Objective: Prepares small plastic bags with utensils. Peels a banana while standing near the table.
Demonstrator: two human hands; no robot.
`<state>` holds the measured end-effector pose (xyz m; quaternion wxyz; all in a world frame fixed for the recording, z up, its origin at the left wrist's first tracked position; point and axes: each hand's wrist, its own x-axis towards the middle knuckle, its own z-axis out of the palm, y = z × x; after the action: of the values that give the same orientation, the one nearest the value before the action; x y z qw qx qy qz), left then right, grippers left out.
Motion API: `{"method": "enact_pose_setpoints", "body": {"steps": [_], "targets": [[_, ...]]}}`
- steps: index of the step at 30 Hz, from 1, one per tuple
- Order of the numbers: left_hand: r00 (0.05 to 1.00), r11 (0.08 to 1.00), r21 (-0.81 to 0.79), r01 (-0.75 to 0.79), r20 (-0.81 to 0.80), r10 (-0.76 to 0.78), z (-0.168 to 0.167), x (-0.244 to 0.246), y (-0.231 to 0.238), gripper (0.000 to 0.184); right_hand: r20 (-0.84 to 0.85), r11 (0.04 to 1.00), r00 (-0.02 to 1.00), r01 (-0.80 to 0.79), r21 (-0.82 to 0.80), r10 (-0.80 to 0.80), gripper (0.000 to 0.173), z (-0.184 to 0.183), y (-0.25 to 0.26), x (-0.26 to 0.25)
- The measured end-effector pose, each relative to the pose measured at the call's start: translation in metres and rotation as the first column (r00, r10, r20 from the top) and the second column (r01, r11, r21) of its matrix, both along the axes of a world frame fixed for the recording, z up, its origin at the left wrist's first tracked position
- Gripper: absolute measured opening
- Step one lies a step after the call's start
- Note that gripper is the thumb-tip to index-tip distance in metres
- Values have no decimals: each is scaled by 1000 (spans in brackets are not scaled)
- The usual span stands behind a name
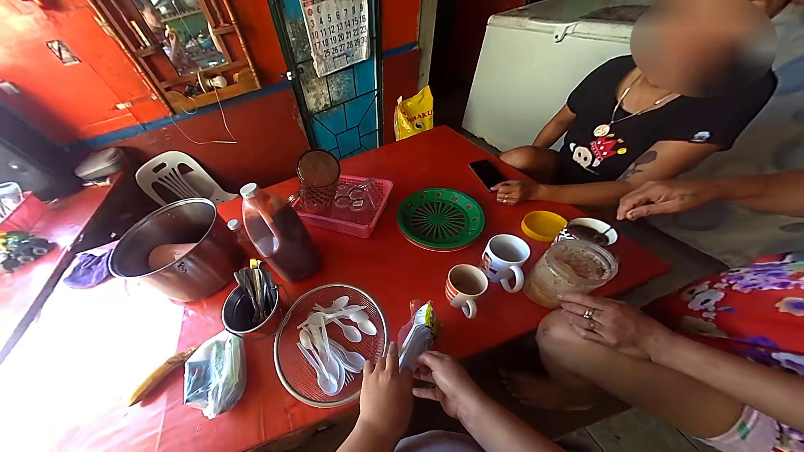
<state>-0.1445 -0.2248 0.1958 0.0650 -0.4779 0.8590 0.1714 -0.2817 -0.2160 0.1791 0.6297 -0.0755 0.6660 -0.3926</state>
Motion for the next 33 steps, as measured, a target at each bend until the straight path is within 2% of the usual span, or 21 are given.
{"method": "enact_pose_setpoints", "body": {"steps": [4, 7, 10, 12, 14, 16, 18, 21, 23, 28, 30, 32, 33], "targets": [[955, 961, -267, -76, -295, -7, -28, 10, 1, 16, -26, 999, 1000, 2, -40, -3, 33, 4, 2, -3], [838, 945, -253, -207, -545, 38, -34, 13, 0, 16, 29, 969, 970, 244, -37, -243, 55, 1, 2, -5], [773, 918, -313, -245, -634, -10, -32, 14, -1, 15, 139, 910, 900, 411, 52, -414, 70, -7, 2, -4], [743, 906, -344, -245, -667, -52, -27, 13, 2, 15, 208, 891, 868, 452, 44, -450, 66, -9, 1, -4], [719, 903, -358, -236, -690, -86, -19, 12, 7, 15, 342, 884, 835, 467, -23, -431, 53, -13, -2, -3], [715, 913, -347, -213, -693, -97, -12, 11, 11, 16, 574, 876, 784, 428, -224, -237, 63, -17, 5, -8], [751, 937, -300, -179, -657, -66, -2, 10, 14, 15, 675, 834, 725, 455, -314, -141, 55, -19, 4, -9], [813, 972, -198, -129, -583, -11, 13, 8, 18, 31, 695, 809, 716, 444, -385, -62, 44, -16, 5, -6], [827, 979, -166, -122, -562, 7, 18, 7, 21, 36, 710, 801, 704, 429, -418, -6, 44, -16, 5, -3], [737, 922, -318, -221, -673, -56, 25, 31, 2, 26, 691, 823, 723, 381, -422, 20, 50, -14, 4, -8], [794, 891, -330, -313, -605, 55, 18, 54, -27, 22, 684, 830, 729, 371, -417, 18, 57, -10, 4, -13], [860, 899, -150, -411, -392, 328, 12, 79, -61, 26, 688, 828, 726, 393, -400, -12, 59, -6, 5, -15], [854, 879, -32, -476, -256, 453, 11, 89, -78, 29, 690, 829, 723, 399, -393, -21, 60, -5, 5, -15]]}}
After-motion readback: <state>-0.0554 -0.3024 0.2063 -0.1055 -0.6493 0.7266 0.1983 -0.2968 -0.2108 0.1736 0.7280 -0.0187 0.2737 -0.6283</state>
